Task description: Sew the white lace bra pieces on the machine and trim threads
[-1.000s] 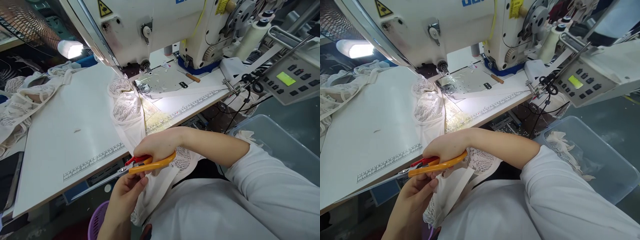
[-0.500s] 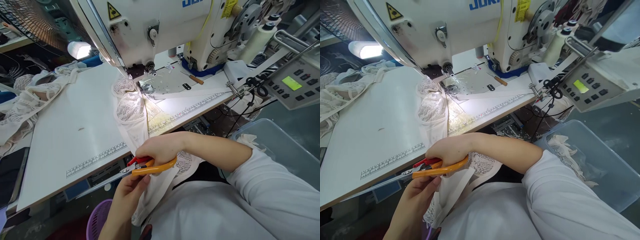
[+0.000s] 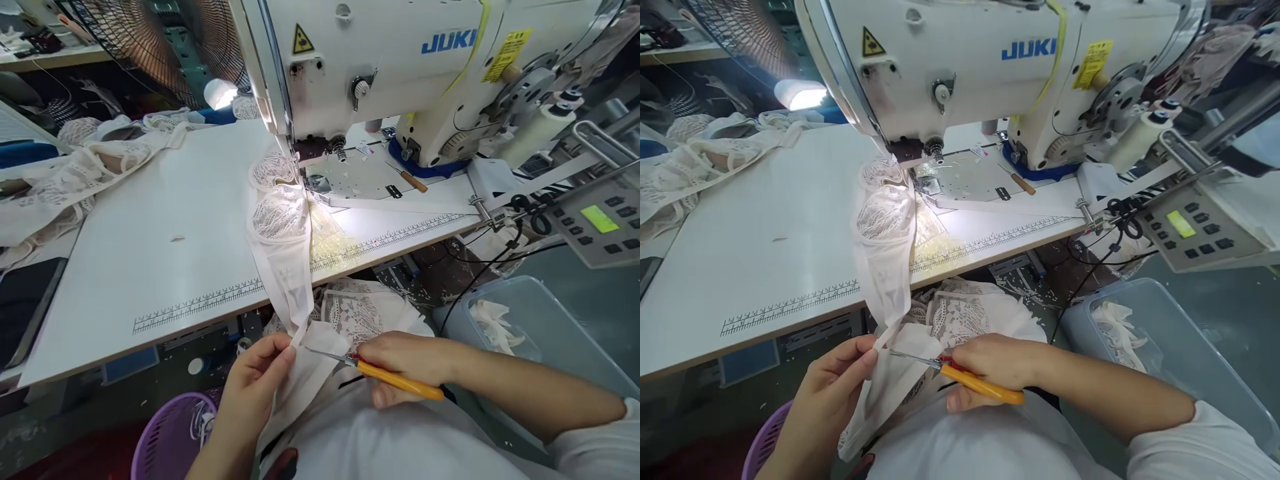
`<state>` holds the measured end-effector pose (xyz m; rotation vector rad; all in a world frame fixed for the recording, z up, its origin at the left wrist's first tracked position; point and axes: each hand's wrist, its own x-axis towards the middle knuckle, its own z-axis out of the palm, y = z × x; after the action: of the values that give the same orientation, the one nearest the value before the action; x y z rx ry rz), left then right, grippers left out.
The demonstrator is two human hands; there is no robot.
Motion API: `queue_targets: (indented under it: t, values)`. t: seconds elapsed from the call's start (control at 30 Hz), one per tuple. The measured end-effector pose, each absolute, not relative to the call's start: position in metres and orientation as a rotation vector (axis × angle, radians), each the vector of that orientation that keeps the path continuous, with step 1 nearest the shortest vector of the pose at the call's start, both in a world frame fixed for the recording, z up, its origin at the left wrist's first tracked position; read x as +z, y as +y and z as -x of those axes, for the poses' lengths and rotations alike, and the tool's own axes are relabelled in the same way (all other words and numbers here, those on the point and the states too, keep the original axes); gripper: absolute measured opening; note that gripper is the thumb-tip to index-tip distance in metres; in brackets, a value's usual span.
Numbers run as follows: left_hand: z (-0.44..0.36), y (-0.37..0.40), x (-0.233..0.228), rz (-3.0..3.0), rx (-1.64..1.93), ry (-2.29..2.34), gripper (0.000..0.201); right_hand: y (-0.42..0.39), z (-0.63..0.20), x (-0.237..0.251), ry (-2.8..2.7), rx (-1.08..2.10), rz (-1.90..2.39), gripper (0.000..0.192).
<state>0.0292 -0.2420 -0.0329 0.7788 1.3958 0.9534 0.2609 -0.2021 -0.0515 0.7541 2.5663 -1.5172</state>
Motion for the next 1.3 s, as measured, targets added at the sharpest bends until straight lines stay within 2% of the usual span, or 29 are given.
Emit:
queue_targets:
  t: [0.27,0.43,0.63,0.87,0.97,1.07,1.2,1.3]
  values:
    - [-0.036,-0.245,-0.038,-0.697,0.935,1.4,0.02,-0.202,-0.243,-0.048,2.586,-1.353,-0.882,0.035]
    - [-0.034,-0.245,-0.045,-0.69,0.953,1.386,0.022,-0.201,-0.237,-0.042,2.559,-1.247,-0.939,0.045]
    - [-0.037,-0.243,-0.041,-0.71,0.914,1.385,0.023,-0.203,-0.238,-0.045,2.552,-1.286,-0.98,0.045]
    - [-0.04,-0.244,-0.037,-0.742,0.887,1.447,0.021,-0.208,-0.241,-0.06,2.508,-1.581,-1.125,0.035]
    - [-0.042,-0.245,-0.036,-0.912,0.885,1.462,0.015,-0.204,-0.243,-0.052,2.506,-1.649,-1.377,0.038]
    - [-0.046,-0.246,-0.035,-1.107,0.874,1.434,0.008,-0.2,-0.241,-0.038,2.551,-1.903,-1.578,0.034]
    - [-0.058,-0.249,-0.034,-1.205,0.887,1.379,0.02,-0.2,-0.229,-0.032,2.403,-2.336,-1.456,0.026]
    - [-0.063,-0.249,-0.034,-1.248,0.851,1.372,0.016,-0.202,-0.224,-0.036,2.316,-2.393,-1.39,0.03]
